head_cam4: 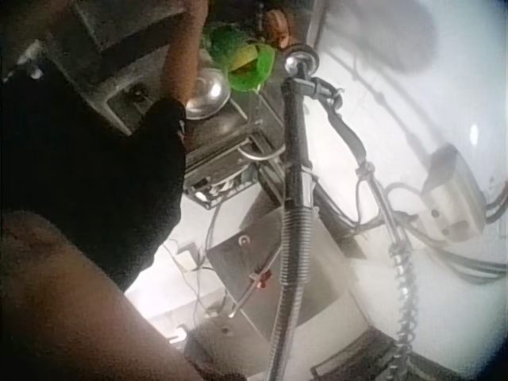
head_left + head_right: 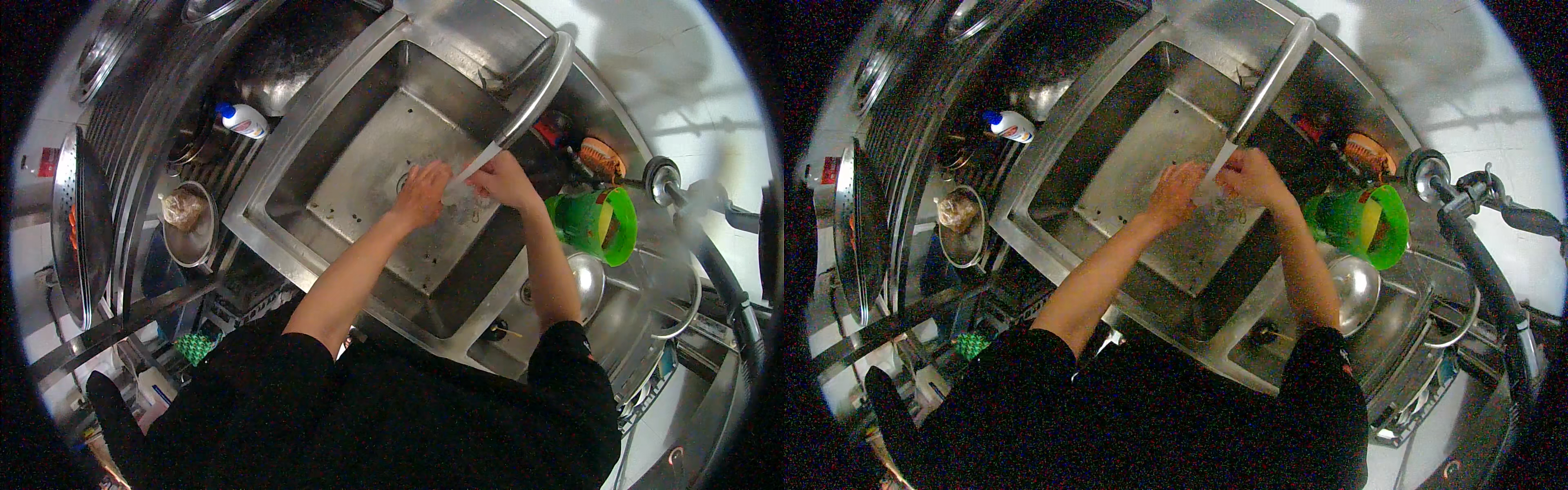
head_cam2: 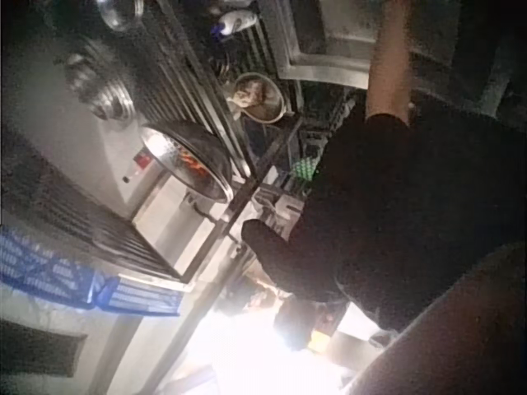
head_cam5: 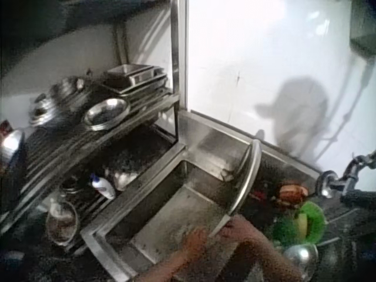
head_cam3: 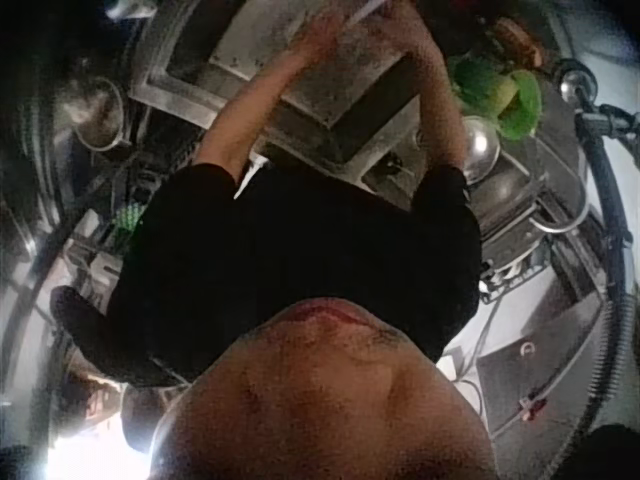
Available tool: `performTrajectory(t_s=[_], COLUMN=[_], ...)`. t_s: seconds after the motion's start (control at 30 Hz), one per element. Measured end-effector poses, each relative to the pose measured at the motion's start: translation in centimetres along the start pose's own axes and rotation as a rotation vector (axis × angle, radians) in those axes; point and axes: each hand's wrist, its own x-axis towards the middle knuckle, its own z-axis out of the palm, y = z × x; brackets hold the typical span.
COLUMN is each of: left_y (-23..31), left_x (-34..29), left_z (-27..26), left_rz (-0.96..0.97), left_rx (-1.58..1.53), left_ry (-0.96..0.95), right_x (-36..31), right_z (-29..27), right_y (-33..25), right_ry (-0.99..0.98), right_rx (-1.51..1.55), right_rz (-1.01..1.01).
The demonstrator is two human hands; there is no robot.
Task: The person cooks a rolled omelet in a rectangular pan, repeatedly pouring egg mixture and folding it with chopsticks. They then move to a grill to retrieve a cooked fish and place it on a plate, followed by transferring the omelet to a cutting board and wiping the surface with a cloth.
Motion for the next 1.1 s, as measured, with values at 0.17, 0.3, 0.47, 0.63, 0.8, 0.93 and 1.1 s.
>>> performTrajectory(t_s=[0.17, 0.3, 0.47, 0.63, 0.8, 0.93, 1.1], left_y=[0.4, 0.4, -1.3, -3.3, 1.5, 2.4, 2.0], left_x=[1.3, 2.2, 2.2, 0.2, 1.3, 1.9, 1.4], left_z=[0.8, 1.8, 2.8, 4.6, -1.9, -1.9, -0.5], left_rz=[-0.021, -0.042, -0.016, -0.012, -0.354, -0.461, -0.475], left_rx=[-0.315, -0.247, -0.105, 0.053, -0.356, -0.687, -0.591], left_ry=[-0.019, 0.051, 0.005, -0.131, -0.297, -0.128, 0.004], right_x=[1.3, 1.0, 2.5, 4.4, 4.3, 9.3, 14.8], right_z=[5.7, 9.3, 9.8, 8.1, 3.8, -3.8, -6.1], right_y=[-1.0, -1.9, 0.1, 2.4, 0.4, 1.3, 1.2], right_ry=[0.376, 0.222, 0.558, 0.346, 0.359, 0.727, 0.614], right_rx=[-0.675, -0.839, -0.858, -0.647, -0.268, -0.409, -0.646], right_rz=[-0.411, -0.362, -0.429, -0.601, -0.182, -0.218, -0.312])
